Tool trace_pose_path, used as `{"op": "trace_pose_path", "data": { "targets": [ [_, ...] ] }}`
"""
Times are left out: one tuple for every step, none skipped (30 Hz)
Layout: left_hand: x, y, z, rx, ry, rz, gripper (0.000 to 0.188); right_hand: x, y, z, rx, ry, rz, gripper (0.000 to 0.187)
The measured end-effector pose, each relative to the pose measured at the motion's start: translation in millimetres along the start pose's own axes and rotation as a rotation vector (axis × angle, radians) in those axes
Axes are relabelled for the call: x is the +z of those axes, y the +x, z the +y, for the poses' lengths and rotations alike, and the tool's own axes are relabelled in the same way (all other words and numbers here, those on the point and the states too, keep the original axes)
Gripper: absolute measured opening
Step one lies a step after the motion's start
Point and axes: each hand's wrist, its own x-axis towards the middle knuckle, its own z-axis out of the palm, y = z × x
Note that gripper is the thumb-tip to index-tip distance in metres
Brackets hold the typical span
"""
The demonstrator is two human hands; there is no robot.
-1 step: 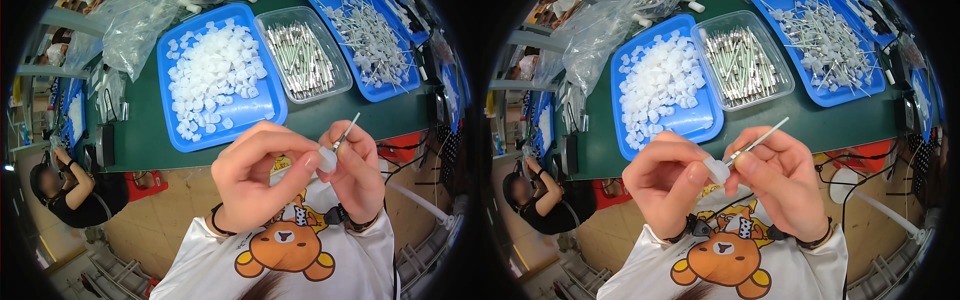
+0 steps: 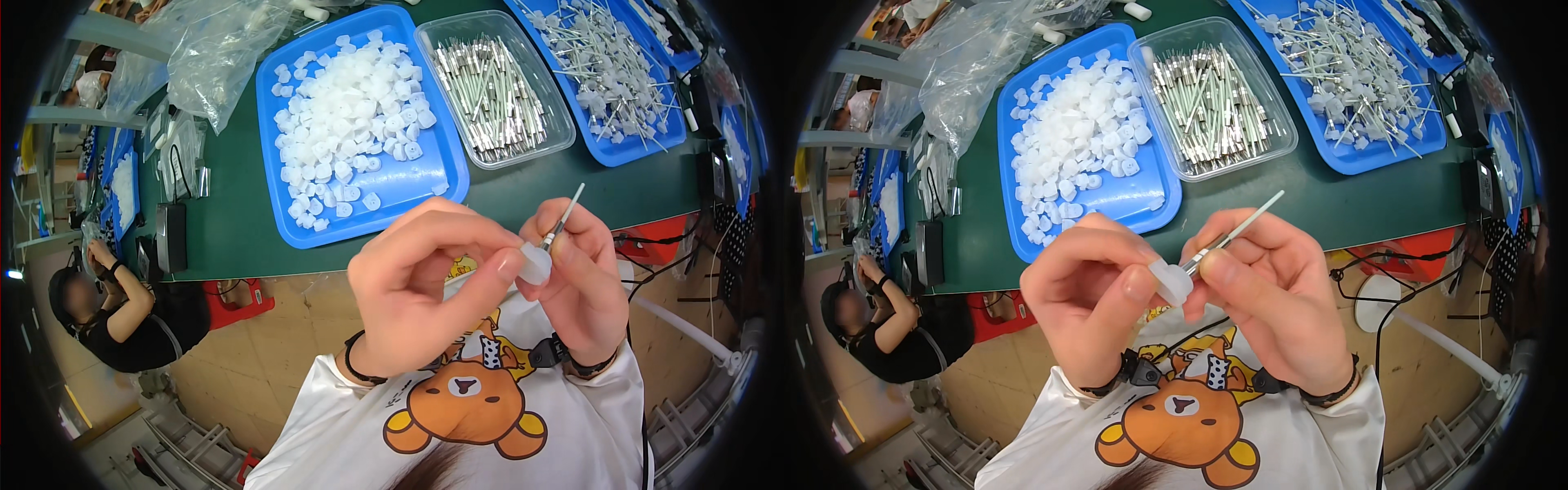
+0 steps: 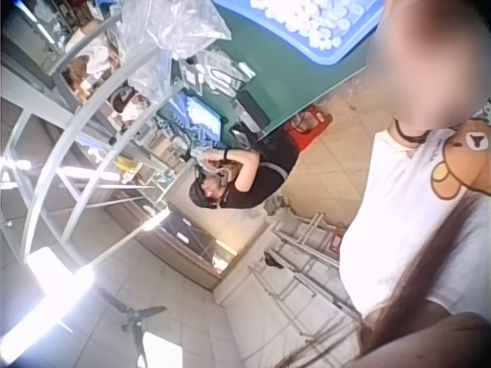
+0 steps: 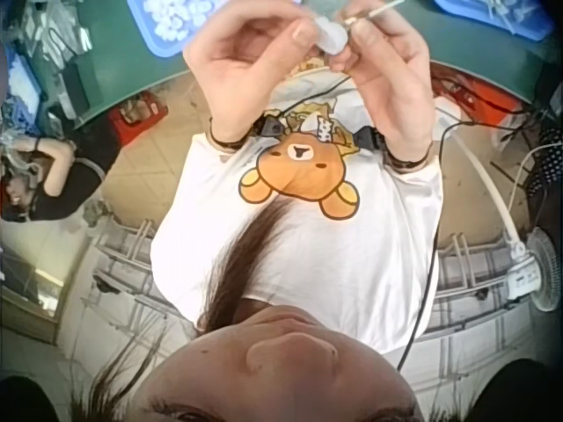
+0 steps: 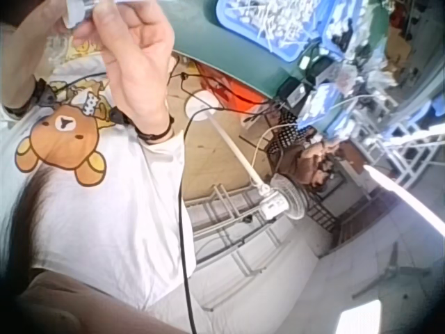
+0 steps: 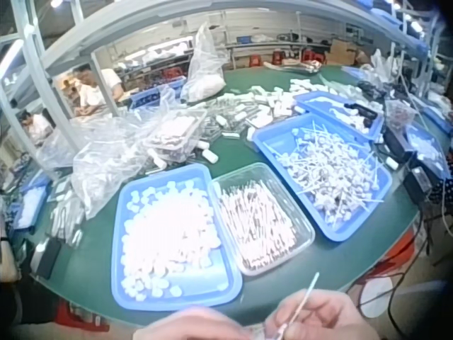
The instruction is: Assembling small white plastic caps onto metal pins in a workshop environment.
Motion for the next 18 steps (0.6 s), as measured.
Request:
{"op": "trace_pose_path", "data": {
  "targets": [
    [0.1,0.0,0.0,-0.053,-0.097,-0.008,0.014,-0.3,-0.8,-0.1,0.022,0.025,0.003,0.02],
    [0.3,-0.1,0.0,-0.106,-0.193,-0.016,0.013,-0.6,-1.6,-0.4,0.043,0.049,0.006,0.02],
    [0.2,-0.2,-0.4,-0.109,-0.204,-0.027,0.013,-0.8,-2.1,-0.7,0.065,0.074,0.01,0.02],
    [0.1,-0.6,-1.0,-0.112,-0.214,-0.037,0.013,-1.3,-2.2,-0.6,0.075,0.071,0.012,0.02],
    [-0.2,-0.9,-1.6,-0.115,-0.224,-0.047,0.014,-2.0,-2.2,-0.1,0.085,0.068,0.015,0.02],
    [-0.7,-1.0,-2.3,-0.109,-0.223,-0.05,0.014,-2.8,-2.0,0.4,0.095,0.066,0.017,0.02],
    [-1.5,-1.1,-2.9,-0.103,-0.222,-0.053,0.015,-3.3,-1.7,1.0,0.092,0.079,0.01,0.02],
    [-1.9,-1.0,-3.2,-0.098,-0.221,-0.056,0.015,-3.7,-1.5,1.5,0.09,0.093,0.003,0.02],
    [-1.6,-0.9,-2.8,-0.091,-0.229,-0.051,0.016,-3.6,-1.2,1.8,0.088,0.106,-0.005,0.019],
    [-0.9,-0.7,-2.2,-0.085,-0.238,-0.045,0.017,-3.2,-1.0,1.7,0.095,0.104,0.001,0.019],
    [-0.1,-0.5,-1.6,-0.078,-0.246,-0.04,0.018,-2.6,-0.7,1.6,0.102,0.102,0.007,0.019],
    [1.2,-0.5,-1.4,-0.083,-0.211,-0.029,0.018,-2.2,-0.5,1.6,0.109,0.101,0.013,0.019],
    [2.9,-0.6,-1.3,-0.088,-0.175,-0.019,0.019,-0.2,-0.5,1.2,0.104,0.088,0.035,0.019],
    [3.6,-0.7,-1.2,-0.093,-0.139,-0.008,0.02,2.9,-0.8,0.4,0.099,0.075,0.058,0.018],
    [2.6,-0.1,-1.3,-0.077,-0.106,-0.034,0.021,4.1,-1.0,0.0,0.093,0.061,0.082,0.018],
    [0.7,1.0,-1.1,-0.06,-0.072,-0.061,0.022,2.8,-0.9,0.0,0.048,0.018,0.056,0.017],
    [-0.4,1.6,-1.2,-0.044,-0.039,-0.087,0.023,0.8,-0.8,0.0,0.003,-0.025,0.03,0.016],
    [-0.9,1.0,-2.9,-0.029,-0.052,-0.092,0.023,-0.2,-0.8,-0.2,-0.043,-0.068,0.004,0.015]
  ]
}}
